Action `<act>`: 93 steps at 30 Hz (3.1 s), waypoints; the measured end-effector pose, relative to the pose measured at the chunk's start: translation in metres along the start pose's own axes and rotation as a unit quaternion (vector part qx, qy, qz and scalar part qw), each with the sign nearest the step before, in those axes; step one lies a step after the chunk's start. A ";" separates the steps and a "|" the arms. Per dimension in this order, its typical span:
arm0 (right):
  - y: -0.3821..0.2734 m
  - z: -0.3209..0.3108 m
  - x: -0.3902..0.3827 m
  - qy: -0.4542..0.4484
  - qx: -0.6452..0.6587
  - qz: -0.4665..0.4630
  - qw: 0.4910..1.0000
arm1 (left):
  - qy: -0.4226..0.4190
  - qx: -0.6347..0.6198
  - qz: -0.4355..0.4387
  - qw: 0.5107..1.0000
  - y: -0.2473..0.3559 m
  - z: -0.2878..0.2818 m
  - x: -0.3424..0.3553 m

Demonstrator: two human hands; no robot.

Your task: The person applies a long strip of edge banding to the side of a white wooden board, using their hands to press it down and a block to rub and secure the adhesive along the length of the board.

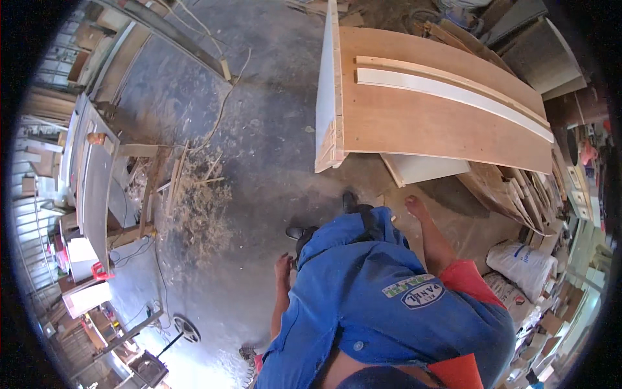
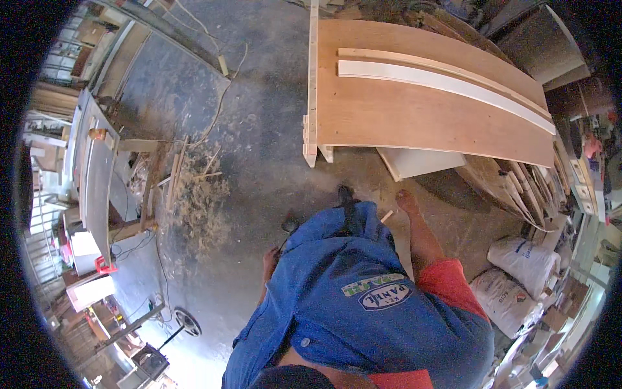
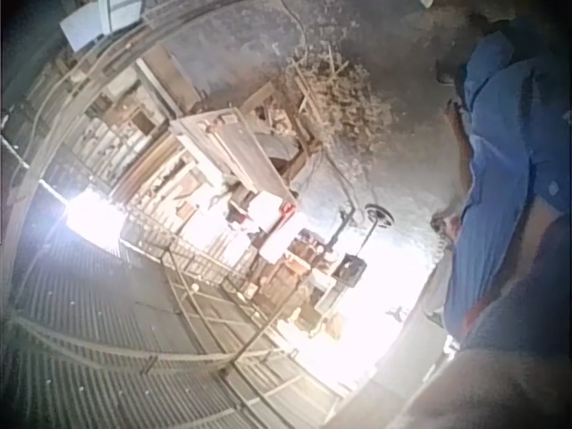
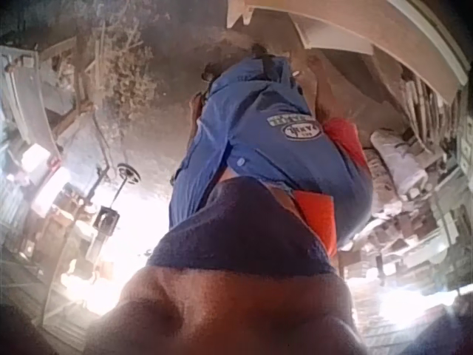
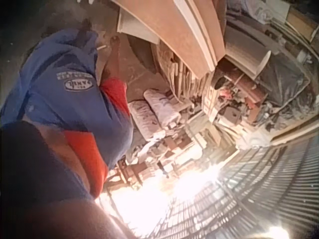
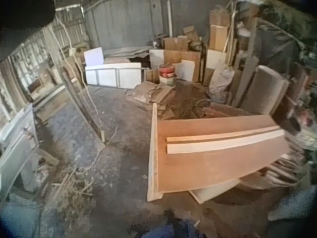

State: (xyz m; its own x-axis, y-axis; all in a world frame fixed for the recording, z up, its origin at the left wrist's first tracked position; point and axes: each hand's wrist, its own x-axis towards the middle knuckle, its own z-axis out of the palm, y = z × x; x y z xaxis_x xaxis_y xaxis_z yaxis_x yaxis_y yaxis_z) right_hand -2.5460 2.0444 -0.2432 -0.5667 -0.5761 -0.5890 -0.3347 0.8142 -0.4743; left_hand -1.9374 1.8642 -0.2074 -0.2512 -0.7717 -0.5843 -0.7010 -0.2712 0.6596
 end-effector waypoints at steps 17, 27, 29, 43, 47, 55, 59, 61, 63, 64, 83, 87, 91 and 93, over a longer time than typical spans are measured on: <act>-0.036 0.089 -0.062 -0.104 -0.131 -0.227 0.960 | -0.012 -0.139 -0.159 0.977 -0.011 -0.012 -0.047; 0.005 0.139 -0.164 -0.039 -0.139 -0.203 0.968 | -0.045 -0.231 -0.140 0.962 -0.061 -0.059 -0.039; -0.027 0.146 -0.169 -0.043 -0.142 -0.183 0.972 | -0.071 -0.149 -0.117 0.979 -0.096 -0.068 -0.046; -0.019 0.179 -0.303 0.172 0.208 -0.068 0.961 | -0.117 -0.065 0.040 0.990 0.010 -0.106 0.037; -0.002 0.190 -0.309 0.129 0.191 -0.016 0.973 | -0.080 0.075 0.135 0.985 0.144 -0.097 0.059; 0.038 0.153 -0.245 0.059 0.163 0.002 0.985 | -0.038 -0.086 0.374 0.923 0.406 -0.019 0.023; 0.065 0.113 -0.208 0.050 0.164 0.027 0.985 | 0.057 -0.052 0.452 0.889 0.479 0.019 0.025; 0.069 0.088 -0.190 0.037 0.169 0.053 0.984 | 0.090 0.007 0.486 0.869 0.484 0.022 0.035; 0.076 0.062 -0.179 0.025 0.168 0.083 0.982 | 0.088 0.016 0.470 0.878 0.481 0.023 0.044; 0.093 0.056 -0.174 0.020 0.162 0.091 0.982 | 0.076 0.016 0.461 0.884 0.485 0.027 0.046; 0.127 0.018 -0.034 0.059 -0.068 -0.184 0.979 | 0.075 0.035 0.403 0.911 0.488 0.019 0.031; 0.172 0.043 -0.004 0.018 -0.109 -0.140 0.984 | 0.035 0.000 0.417 0.908 0.505 0.035 0.041; 0.200 0.047 -0.016 0.010 -0.114 -0.201 0.973 | 0.034 -0.042 0.386 0.921 0.496 0.030 0.030; 0.188 0.032 -0.033 -0.017 -0.085 -0.165 0.982 | 0.026 -0.059 0.396 0.916 0.500 0.036 0.029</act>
State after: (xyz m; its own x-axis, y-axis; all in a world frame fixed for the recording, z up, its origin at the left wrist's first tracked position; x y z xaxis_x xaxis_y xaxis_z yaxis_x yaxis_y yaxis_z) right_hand -2.5661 2.2140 -0.3332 -0.3813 -0.8105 -0.4447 -0.6182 0.5812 -0.5292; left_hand -2.3196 1.7266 0.0885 -0.6151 -0.7791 0.1210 -0.2350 0.3277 0.9151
